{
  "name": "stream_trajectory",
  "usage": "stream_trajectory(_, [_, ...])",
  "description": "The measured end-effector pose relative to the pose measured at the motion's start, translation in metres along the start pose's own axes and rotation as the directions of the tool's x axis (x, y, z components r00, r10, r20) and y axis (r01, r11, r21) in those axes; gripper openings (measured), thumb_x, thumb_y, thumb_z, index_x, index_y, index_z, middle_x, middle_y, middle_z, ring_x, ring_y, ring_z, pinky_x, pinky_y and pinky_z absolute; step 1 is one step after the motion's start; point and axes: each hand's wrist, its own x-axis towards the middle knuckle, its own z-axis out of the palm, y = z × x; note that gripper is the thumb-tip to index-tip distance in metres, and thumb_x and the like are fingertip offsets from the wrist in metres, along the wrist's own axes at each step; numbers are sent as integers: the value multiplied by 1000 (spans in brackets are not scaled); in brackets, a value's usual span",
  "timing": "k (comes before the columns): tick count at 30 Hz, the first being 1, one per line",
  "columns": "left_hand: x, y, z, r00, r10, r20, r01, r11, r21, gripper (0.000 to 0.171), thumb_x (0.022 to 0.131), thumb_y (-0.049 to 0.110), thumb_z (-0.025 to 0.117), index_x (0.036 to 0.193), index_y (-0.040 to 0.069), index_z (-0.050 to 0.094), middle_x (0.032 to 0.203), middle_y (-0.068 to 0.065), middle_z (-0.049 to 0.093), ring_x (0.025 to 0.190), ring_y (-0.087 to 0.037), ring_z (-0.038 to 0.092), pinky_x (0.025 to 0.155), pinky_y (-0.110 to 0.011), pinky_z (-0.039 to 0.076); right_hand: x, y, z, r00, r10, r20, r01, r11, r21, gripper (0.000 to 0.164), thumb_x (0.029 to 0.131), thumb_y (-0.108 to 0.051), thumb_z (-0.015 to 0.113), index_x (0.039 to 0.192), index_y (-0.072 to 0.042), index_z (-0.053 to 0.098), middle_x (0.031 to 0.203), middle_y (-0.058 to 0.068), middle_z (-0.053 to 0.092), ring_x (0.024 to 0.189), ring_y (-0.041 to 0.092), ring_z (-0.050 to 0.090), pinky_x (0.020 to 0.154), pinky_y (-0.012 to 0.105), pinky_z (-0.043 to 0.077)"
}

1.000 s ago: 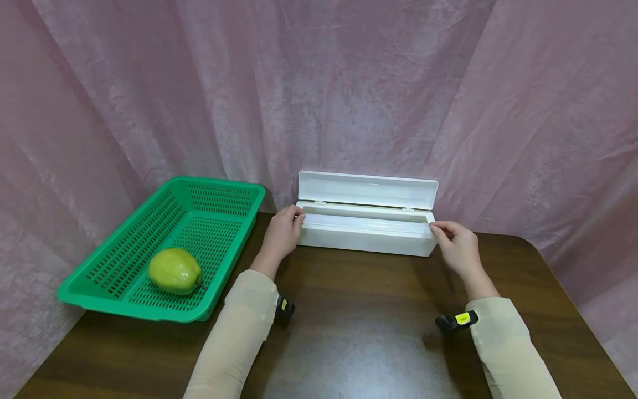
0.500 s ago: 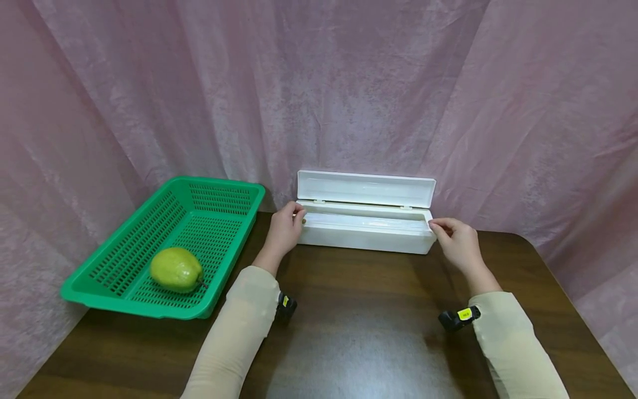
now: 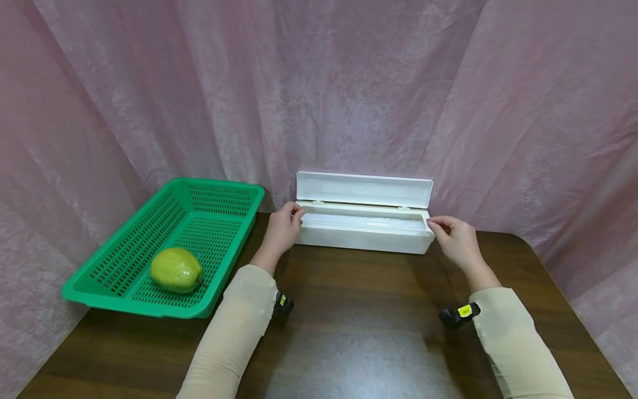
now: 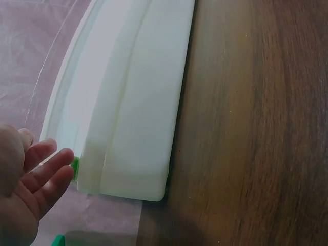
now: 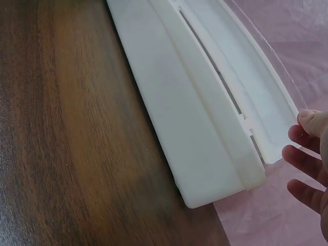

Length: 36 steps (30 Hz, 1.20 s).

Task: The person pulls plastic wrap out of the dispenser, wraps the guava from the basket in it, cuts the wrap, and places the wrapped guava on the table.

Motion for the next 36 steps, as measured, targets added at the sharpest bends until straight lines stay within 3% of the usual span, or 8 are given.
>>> stream_trajectory(4, [2, -1, -1, 997, -62, 55, 66, 994, -81, 16, 97, 18, 53, 101, 4, 59, 92, -15, 69, 81, -23, 69, 66, -32, 51, 2, -1, -2, 1000, -3, 12, 3, 1000, -2, 20, 91, -15, 63, 100, 1, 71, 88, 18, 71, 67, 10, 51, 58, 16, 40])
stream_trajectory(9, [4, -2, -2, 977, -146, 152, 174, 967, -188, 20, 96, 25, 52, 103, 7, 59, 97, -12, 67, 84, -23, 67, 66, -30, 51, 3, -3, -4, 1000, -8, 22, 8, 1000, -14, 21, 92, -15, 62, 100, 2, 71, 88, 19, 71, 67, 15, 53, 57, 19, 41])
stream_trajectory(12, [5, -2, -3, 974, -141, 176, 173, 968, -181, 22, 91, 26, 60, 103, 7, 59, 100, -11, 66, 90, -24, 66, 75, -34, 53, 4, -4, -5, 1000, -10, 28, 11, 1000, -19, 21, 92, -15, 62, 100, 2, 70, 89, 19, 71, 69, 17, 55, 57, 19, 42])
stream_trajectory(15, [6, -1, -3, 980, -112, 164, 135, 982, -135, 22, 88, 23, 65, 101, 6, 60, 102, -12, 66, 97, -25, 64, 85, -37, 52, 4, -4, -6, 999, -6, 35, 6, 1000, -21, 21, 92, -15, 61, 100, 3, 70, 91, 20, 71, 72, 20, 57, 58, 18, 43])
stream_trajectory(21, [7, -3, -4, 986, -125, 108, 134, 987, -85, 14, 91, 19, 64, 96, 7, 64, 97, -11, 67, 91, -25, 62, 80, -37, 52, 5, -6, -7, 999, 4, 52, -3, 1000, -21, 22, 92, -16, 61, 102, 2, 70, 94, 21, 71, 78, 25, 62, 61, 21, 46])
stream_trajectory(27, [10, -4, -6, 985, -134, 109, 144, 986, -87, 14, 91, 20, 64, 96, 7, 64, 95, -11, 67, 88, -24, 61, 77, -36, 53, 8, -7, -8, 998, 11, 56, -9, 1000, -26, 23, 93, -17, 61, 102, 2, 71, 95, 20, 71, 80, 26, 63, 64, 25, 47])
stream_trajectory(36, [17, 3, -8, 989, -126, 72, 131, 989, -70, 12, 90, 17, 65, 95, 6, 66, 95, -11, 68, 88, -25, 61, 81, -37, 52, 17, -8, -11, 999, 14, 40, -14, 1000, -16, 23, 93, -18, 60, 101, 1, 71, 95, 19, 71, 82, 25, 61, 64, 18, 43])
